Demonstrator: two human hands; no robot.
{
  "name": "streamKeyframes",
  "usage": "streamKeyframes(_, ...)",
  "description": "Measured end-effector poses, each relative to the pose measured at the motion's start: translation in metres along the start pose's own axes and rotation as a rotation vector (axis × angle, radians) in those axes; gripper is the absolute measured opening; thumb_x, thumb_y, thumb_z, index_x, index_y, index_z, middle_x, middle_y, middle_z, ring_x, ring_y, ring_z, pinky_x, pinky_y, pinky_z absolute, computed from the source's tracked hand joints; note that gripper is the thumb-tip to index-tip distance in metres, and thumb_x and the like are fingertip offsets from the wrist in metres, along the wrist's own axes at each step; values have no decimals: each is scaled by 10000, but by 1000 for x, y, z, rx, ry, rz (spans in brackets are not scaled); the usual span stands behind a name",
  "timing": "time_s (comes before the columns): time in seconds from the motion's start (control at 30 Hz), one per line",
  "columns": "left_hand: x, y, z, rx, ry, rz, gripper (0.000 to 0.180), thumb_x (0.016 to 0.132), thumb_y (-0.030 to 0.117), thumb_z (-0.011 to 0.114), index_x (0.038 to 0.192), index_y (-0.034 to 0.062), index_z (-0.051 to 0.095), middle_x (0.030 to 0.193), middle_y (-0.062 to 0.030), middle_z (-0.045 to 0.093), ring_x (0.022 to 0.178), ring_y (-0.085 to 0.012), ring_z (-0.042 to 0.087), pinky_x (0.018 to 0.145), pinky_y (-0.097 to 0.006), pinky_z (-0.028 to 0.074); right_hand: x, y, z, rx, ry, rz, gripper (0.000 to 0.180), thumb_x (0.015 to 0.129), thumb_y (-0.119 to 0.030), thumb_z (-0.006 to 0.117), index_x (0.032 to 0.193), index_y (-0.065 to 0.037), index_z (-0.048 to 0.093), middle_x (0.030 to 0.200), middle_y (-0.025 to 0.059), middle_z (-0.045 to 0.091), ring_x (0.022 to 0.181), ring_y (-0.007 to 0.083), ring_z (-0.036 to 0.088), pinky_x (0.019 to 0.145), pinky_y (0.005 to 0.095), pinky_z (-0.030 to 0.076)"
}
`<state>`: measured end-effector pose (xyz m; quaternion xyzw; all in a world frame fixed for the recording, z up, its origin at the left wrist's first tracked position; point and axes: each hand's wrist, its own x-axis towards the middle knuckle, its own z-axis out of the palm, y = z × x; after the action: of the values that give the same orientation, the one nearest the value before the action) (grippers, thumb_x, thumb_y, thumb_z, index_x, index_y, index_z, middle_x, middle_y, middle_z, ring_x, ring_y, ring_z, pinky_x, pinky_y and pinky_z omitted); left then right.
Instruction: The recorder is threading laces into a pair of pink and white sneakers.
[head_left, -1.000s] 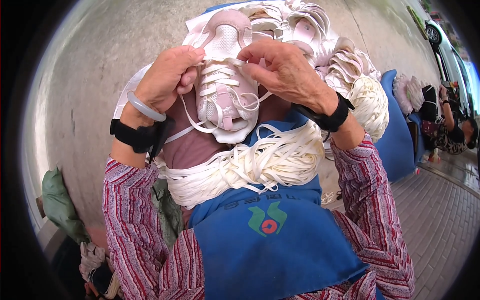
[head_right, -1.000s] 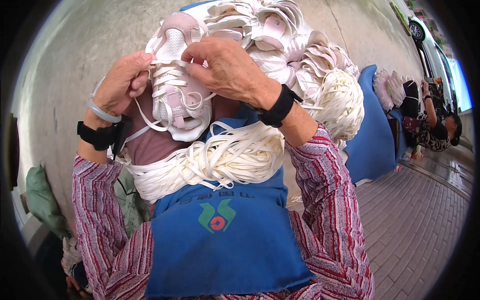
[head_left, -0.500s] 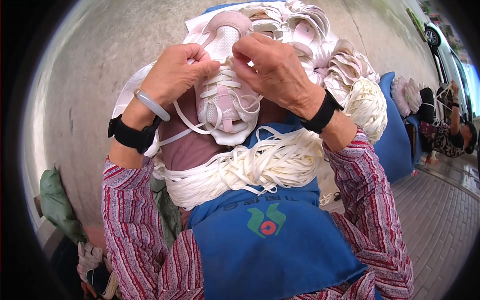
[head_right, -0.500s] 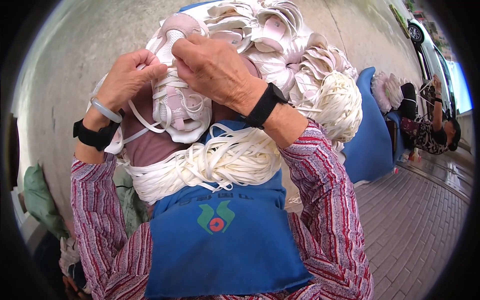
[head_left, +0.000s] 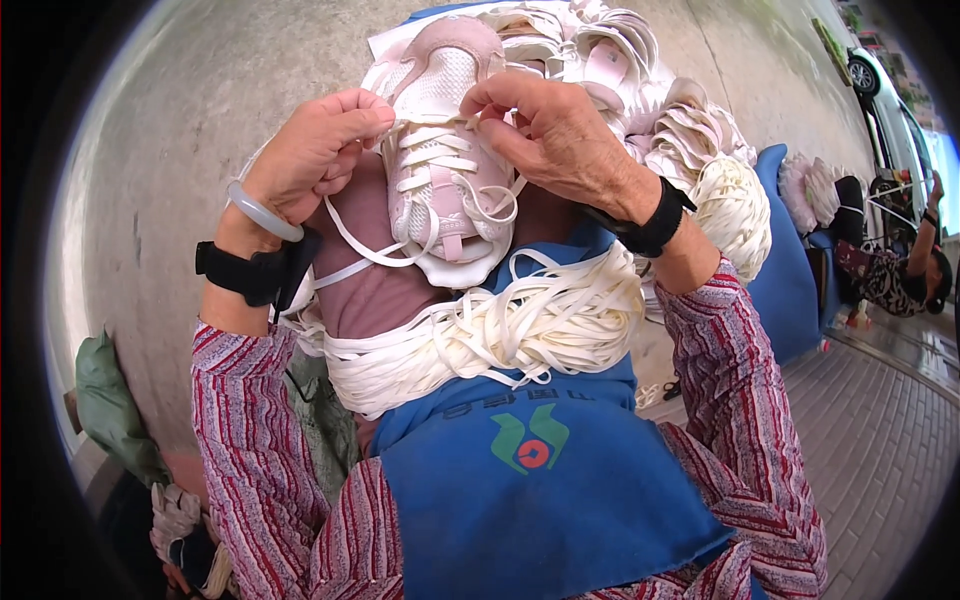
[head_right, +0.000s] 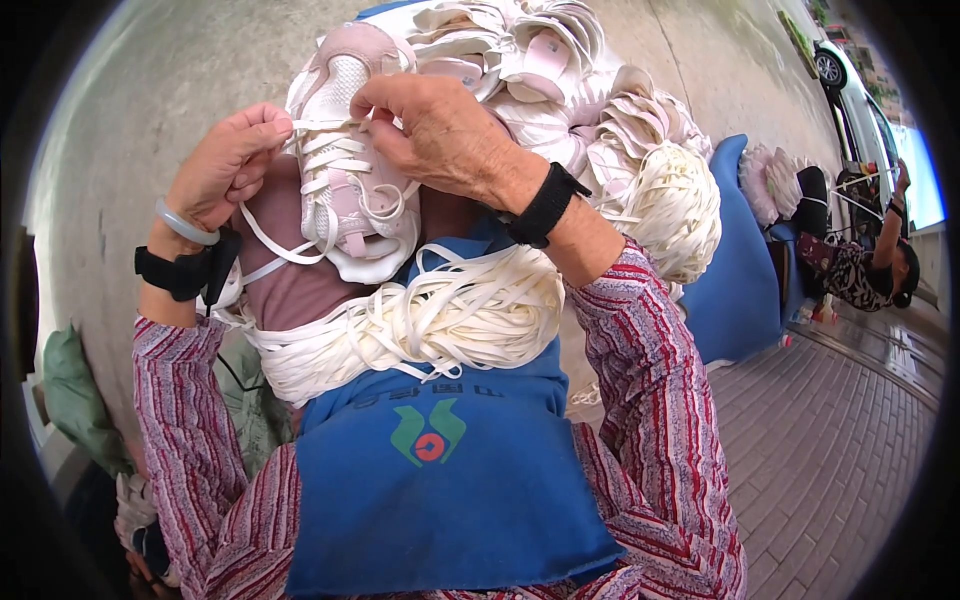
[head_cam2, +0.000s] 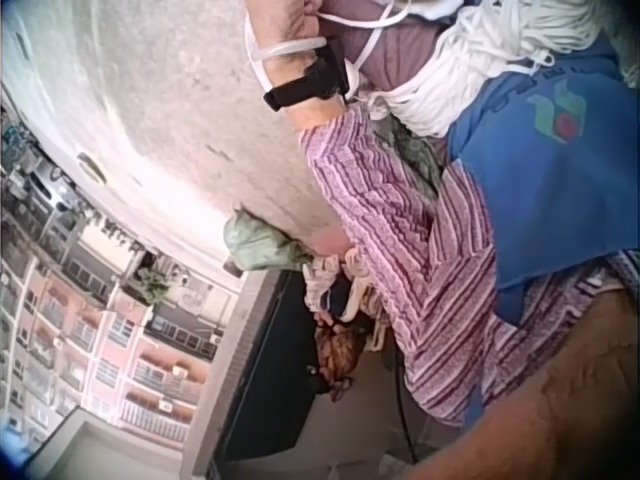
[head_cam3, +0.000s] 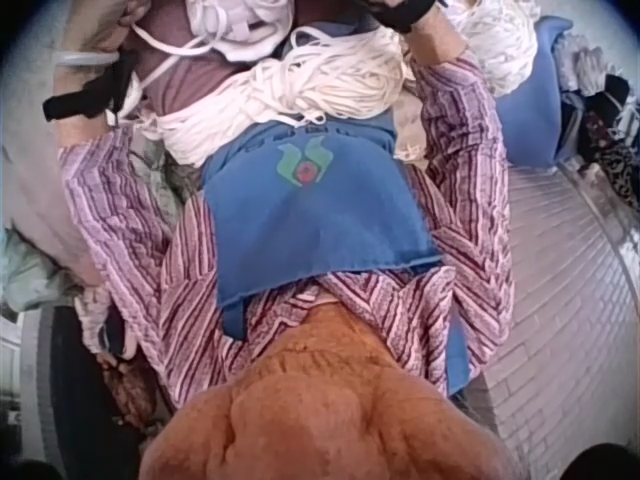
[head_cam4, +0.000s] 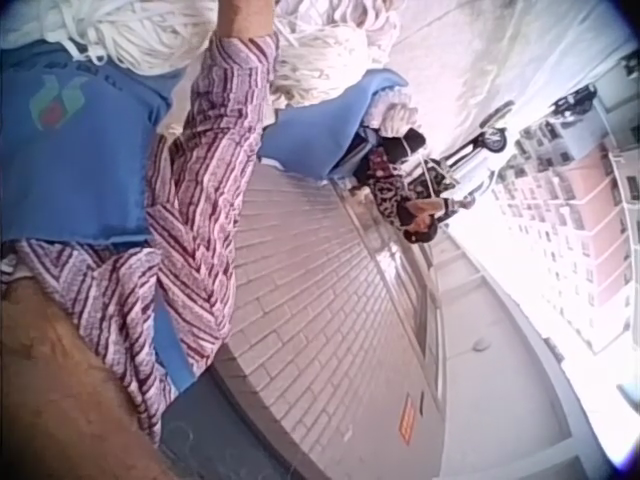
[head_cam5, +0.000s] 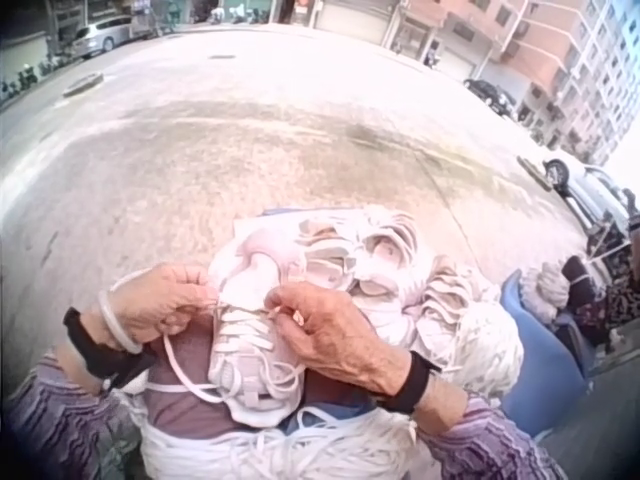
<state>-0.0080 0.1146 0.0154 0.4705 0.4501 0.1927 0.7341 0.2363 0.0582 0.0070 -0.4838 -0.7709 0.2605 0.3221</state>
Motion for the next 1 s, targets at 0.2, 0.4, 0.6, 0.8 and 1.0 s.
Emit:
streamKeyframes(0.2,1,4,14,387,90,33,277,885,312,672,933,45,618,767,44,559,586,-13,428,511,-182,342,7,-7,-5,61,-59,82,162,816,-104,590,950,-25,633,758,152,656,676,283,646,628,353,508)
streamKeyframes(0.4,11,3,12,417,39,54,285,880,301,680,923,23,634,842,-10,613,783,-73,530,698,-219,421,14,1,-11,130,-151,77,172,807,-125,584,923,-8,634,738,122,653,651,223,635,614,322,502)
streamKeyframes(0.6,13,-2,12,354,52,58,233,879,247,681,916,24,628,845,-14,619,744,-75,538,668,-215,434,21,-1,-17,39,-241,97,184,794,-131,586,914,1,630,749,133,652,683,227,639,639,331,506)
streamKeyframes(0.8,13,-5,11,366,70,66,222,876,250,678,899,36,626,817,3,610,702,-56,524,607,-196,416,24,1,-17,-53,-223,-58,175,791,-135,626,914,-11,627,794,144,654,704,281,636,639,355,502)
streamKeyframes(1.0,11,-2,15,420,63,99,223,877,271,666,891,52,625,774,30,587,648,-34,486,540,-179,365,25,-4,-5,-112,-162,-226,146,790,-115,642,898,-20,618,756,153,607,681,314,610,612,380,477)
